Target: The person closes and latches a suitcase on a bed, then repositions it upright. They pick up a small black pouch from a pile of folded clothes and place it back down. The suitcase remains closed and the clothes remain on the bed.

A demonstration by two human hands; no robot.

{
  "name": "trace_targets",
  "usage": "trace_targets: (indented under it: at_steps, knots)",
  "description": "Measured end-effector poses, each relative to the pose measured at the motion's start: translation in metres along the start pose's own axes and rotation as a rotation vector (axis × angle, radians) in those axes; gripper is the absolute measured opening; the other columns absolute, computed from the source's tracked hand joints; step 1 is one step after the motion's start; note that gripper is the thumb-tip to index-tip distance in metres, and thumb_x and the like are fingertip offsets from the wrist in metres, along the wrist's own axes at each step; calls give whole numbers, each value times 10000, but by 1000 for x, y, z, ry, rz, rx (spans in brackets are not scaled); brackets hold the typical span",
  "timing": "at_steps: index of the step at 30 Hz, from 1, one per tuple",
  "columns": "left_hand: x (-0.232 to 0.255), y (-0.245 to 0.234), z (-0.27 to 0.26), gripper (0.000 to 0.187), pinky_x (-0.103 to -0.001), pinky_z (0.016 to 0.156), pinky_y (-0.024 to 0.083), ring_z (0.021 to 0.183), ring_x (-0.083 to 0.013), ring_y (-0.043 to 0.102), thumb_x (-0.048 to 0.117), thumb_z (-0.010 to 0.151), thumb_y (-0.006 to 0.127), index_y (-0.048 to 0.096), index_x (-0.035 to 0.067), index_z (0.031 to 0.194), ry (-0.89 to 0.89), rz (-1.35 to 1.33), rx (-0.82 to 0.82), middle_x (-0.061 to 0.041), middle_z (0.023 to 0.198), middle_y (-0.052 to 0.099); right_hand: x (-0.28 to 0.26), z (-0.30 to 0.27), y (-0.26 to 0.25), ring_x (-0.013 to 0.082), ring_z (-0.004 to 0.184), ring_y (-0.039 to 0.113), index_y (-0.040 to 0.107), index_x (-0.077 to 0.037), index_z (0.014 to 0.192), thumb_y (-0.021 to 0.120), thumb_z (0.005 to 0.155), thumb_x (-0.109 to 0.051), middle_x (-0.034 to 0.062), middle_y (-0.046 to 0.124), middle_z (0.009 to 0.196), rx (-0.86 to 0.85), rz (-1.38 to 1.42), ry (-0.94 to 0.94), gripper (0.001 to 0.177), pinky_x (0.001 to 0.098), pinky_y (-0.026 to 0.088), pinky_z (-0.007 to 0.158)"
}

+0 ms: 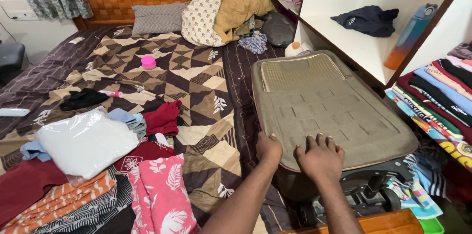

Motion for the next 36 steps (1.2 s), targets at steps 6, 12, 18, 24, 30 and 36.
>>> trace_targets:
  at_steps: [6,12,18,24,30,36]
  knots:
    - [11,-10,-8,375,-521,1012,478,1174,-425,645,315,997,570,542,52,1263,18,65,5,-208,1225,688,-2,4,-2,259,1479,385,573,-285,1443,459,913,-603,24,455,1586,-31,-6,19,629,504,285,1162]
    - [7,-12,-8,395,-510,996,498,1158,-426,653,325,975,593,559,61,1266,2,5,9,-214,1219,689,-5,8,-1,266,1483,361,563,-290,1448,460,917,-604,15,436,1597,-62,0,36,626,509,282,1156]
    - [-9,8,28,473,-514,974,506,1167,-452,643,334,958,606,539,19,1304,99,28,-25,-267,1228,671,-11,10,-11,278,1429,416,591,-290,1409,497,873,-606,6,476,1557,-54,25,72,629,521,308,1109]
    - [-80,-29,50,644,-505,1092,405,1324,-380,528,454,930,664,520,28,1392,445,41,-390,-226,1381,587,-13,-39,-18,286,1158,682,753,-208,1212,512,1112,-393,94,757,1159,171,301,114,320,435,456,1012]
    - [-228,-140,39,885,-592,1206,124,1524,-385,127,395,826,769,349,47,1523,368,769,-198,-181,1637,248,-140,-142,42,353,1142,611,682,-65,1064,695,752,-148,152,669,1175,366,682,-806,323,478,487,1002]
    - [-264,-177,53,871,-558,1260,113,1510,-511,142,430,887,742,350,-86,1470,682,852,-209,-277,1602,274,-181,-122,160,343,1421,357,427,-162,1530,696,832,-522,172,377,1536,-244,250,-362,830,539,332,1119]
Point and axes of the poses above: each hand's wrist, its own z-axis towards the middle knuckle, its own y-axis out of the palm, x = y × z, the point moved 6 cm from there along z, towards the middle knuckle
